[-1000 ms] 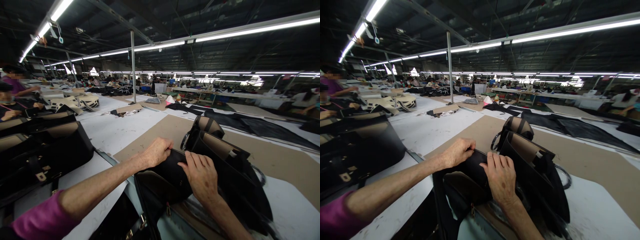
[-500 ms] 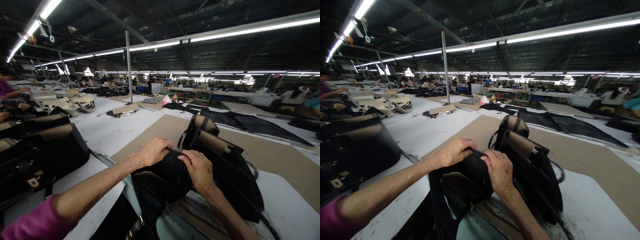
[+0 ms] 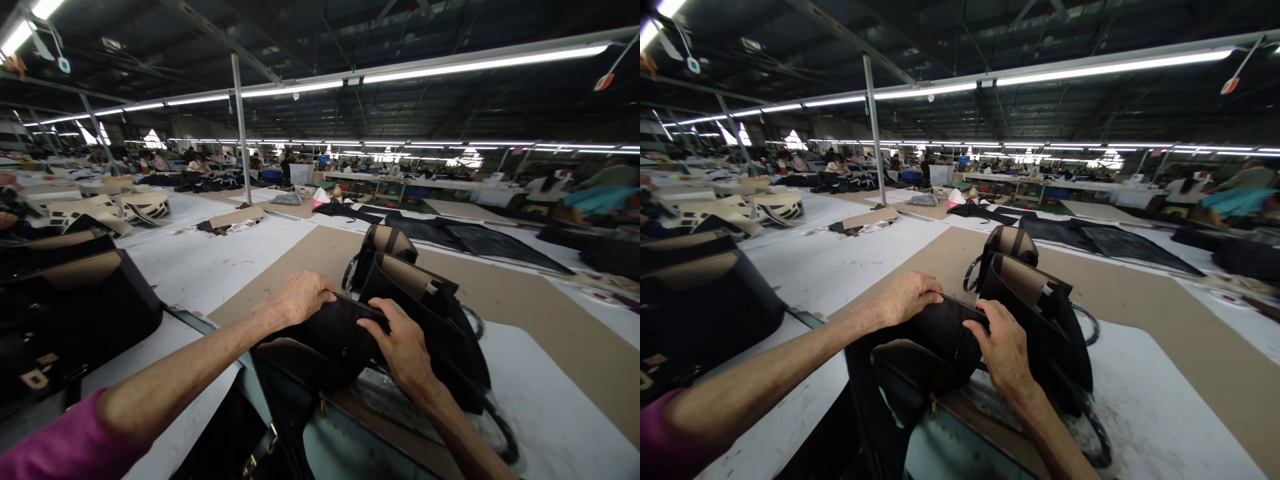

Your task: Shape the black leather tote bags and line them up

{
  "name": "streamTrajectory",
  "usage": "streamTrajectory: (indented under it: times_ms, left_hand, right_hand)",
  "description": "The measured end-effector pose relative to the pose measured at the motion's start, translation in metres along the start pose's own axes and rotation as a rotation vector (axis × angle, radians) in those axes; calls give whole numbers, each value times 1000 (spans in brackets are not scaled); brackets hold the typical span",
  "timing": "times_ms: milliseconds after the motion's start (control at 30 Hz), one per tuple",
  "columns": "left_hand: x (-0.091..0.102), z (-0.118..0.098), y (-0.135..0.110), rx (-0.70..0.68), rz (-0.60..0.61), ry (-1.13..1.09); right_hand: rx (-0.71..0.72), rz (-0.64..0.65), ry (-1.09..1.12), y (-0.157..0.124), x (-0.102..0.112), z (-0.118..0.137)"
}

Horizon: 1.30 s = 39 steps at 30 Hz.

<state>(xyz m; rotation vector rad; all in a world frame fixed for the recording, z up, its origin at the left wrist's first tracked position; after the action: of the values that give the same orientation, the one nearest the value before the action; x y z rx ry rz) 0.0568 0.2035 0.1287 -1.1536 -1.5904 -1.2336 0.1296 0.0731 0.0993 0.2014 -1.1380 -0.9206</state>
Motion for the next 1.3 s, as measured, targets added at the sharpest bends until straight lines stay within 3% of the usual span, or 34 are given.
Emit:
streamTrajectory:
  times_ms: [267,533,667,800,1100,1300]
  left_hand:
    - [-2,-2,0,29,36,93]
    - [-7,-37,4,-139,38,129]
    - [-13,-30,9,-54,52,140]
    - [-16,-23,14,14,37,163]
    - [-11,-17,5,74,15,186]
    - [-10,-11,4,107,6,185]
  right_hand:
    - [-60,-1,138,1,-3,-2]
    - [-68,4,128,1,-1,-4]
    - [-60,-103,95,-10,12,-8]
    - [39,-243,-29,-20,28,1]
    - [39,-173,-62,0,3,16]
    - [108,-190,-154,1,-2,22]
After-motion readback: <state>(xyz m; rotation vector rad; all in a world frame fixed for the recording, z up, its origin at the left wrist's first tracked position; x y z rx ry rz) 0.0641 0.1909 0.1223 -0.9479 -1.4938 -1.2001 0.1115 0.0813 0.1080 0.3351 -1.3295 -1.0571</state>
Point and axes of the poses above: each hand's wrist, its own y-axis towards the middle knuckle, its own x-axis out of the back of the hand, z = x × y, the point moved 9 cm from there along y, towards the middle knuckle, and after that the axes turned 5 degrees about -x, right-handed, at the moved point
